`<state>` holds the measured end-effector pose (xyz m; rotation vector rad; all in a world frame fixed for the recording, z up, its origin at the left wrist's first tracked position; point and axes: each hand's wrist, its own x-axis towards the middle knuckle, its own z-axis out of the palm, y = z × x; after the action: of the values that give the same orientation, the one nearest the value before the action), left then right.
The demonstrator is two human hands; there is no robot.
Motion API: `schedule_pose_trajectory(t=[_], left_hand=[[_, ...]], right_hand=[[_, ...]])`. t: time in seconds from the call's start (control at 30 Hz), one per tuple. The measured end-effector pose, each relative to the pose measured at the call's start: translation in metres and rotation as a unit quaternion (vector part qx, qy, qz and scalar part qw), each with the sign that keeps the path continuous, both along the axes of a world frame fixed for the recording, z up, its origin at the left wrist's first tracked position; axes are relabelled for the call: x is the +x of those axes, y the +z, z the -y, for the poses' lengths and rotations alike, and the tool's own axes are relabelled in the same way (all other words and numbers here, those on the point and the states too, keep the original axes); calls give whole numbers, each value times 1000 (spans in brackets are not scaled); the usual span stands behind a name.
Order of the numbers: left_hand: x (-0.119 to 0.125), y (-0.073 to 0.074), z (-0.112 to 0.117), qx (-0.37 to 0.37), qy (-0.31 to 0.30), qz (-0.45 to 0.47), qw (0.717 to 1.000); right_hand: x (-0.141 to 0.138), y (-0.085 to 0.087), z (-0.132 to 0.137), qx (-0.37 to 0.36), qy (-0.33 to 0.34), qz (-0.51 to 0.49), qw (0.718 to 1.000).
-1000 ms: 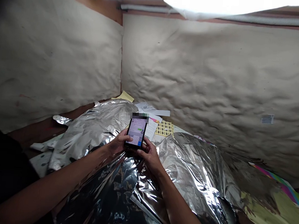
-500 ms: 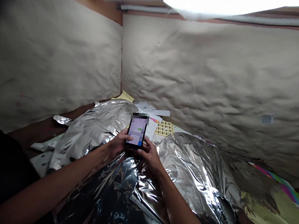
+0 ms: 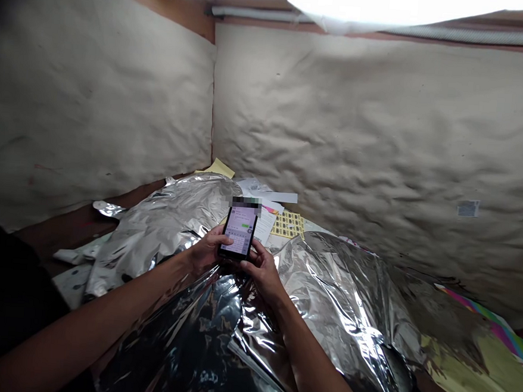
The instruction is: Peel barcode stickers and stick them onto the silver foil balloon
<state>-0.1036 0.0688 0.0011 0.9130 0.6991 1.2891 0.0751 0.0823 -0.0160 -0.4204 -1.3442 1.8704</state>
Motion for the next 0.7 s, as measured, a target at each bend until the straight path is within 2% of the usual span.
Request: schedule_pose_trajectory(t=[0.33,0.47,0.7], left_hand=[[11,-5,2,32,67,-43,996],[10,-3,2,25,66,-42,997],[4,3,3,26,28,-38,999]], right_hand=[[-2,5,4,14,-2,10,1000],[-1,4,3,14,2,13,1000],[0,-1,0,15,4,-10,1000]])
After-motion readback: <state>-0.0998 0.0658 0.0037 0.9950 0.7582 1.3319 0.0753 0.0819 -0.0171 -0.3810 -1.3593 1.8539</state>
